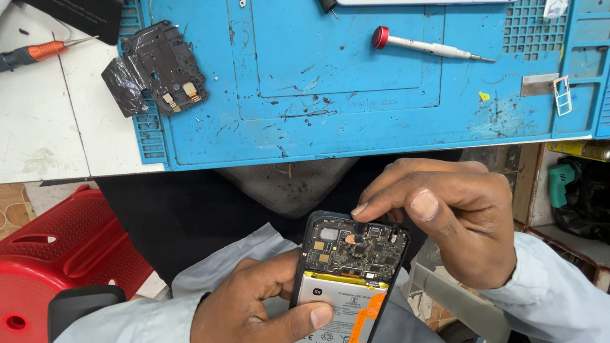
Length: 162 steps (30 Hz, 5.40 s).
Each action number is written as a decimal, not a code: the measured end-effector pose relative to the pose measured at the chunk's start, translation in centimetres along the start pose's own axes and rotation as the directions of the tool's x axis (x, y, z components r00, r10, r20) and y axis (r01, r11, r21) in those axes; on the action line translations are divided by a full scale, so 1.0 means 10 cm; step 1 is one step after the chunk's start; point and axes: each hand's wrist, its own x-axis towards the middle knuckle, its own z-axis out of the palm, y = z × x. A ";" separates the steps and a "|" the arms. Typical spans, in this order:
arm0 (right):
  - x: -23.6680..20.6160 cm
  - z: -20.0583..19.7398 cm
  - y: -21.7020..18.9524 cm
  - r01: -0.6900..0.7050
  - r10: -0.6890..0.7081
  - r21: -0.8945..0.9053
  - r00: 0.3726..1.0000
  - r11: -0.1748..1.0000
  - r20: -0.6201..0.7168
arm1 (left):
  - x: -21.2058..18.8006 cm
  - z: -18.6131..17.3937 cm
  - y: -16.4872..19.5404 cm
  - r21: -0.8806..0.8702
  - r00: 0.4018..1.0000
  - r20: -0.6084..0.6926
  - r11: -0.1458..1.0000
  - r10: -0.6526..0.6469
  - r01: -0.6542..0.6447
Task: The person holds a smartphone, pries off its back cover by hand, and places the cover aside. They then use a screwdriver to remove screws from the phone's rear frame, detach internal components, and lift out the battery, holding the opened phone to view its internals.
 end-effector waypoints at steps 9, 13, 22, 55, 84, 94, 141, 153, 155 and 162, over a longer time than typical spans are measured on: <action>-0.01 0.01 0.07 0.042 -0.043 0.128 0.999 0.991 0.004 | 0.04 0.00 0.02 0.050 1.000 -0.023 0.999 -0.020 0.021; -0.01 0.02 0.10 0.048 -0.047 0.145 0.999 0.988 -0.010 | 0.04 0.00 0.03 0.049 1.000 -0.025 0.999 -0.006 0.007; -0.02 0.01 0.14 0.047 -0.046 0.161 0.999 0.986 -0.010 | 0.06 0.01 0.01 0.005 1.000 -0.021 1.000 -0.019 0.019; -0.01 0.01 0.18 0.043 -0.038 0.144 0.999 0.989 -0.034 | 0.07 0.01 0.11 -0.001 0.999 -0.026 0.999 0.035 -0.035; 0.09 0.03 0.23 0.049 -0.045 0.072 0.998 0.996 -0.054 | 0.12 -0.05 0.05 -0.326 0.998 0.047 0.943 -0.045 0.058; 0.09 0.04 0.23 0.050 -0.047 0.048 0.997 0.998 -0.053 | 0.14 -0.03 0.10 -0.108 1.000 -0.029 0.994 -0.002 -0.001; 0.06 0.06 0.12 0.105 -0.105 -0.060 0.994 0.993 0.003 | 0.08 -0.04 0.05 -0.011 0.992 -0.079 0.995 0.098 -0.099; 0.20 0.21 -0.25 0.496 -0.498 -0.700 0.837 0.514 0.227 | 0.04 0.01 -0.03 0.275 0.945 -0.231 0.947 0.231 -0.165; 0.21 0.21 -0.26 0.489 -0.489 -0.730 0.838 0.476 0.242 | 0.05 0.00 -0.01 0.244 0.951 -0.220 0.956 0.218 -0.163; 0.20 0.20 -0.26 0.464 -0.431 -0.776 0.859 0.428 0.276 | 0.08 -0.03 0.06 -0.078 0.987 -0.161 0.996 0.029 -0.042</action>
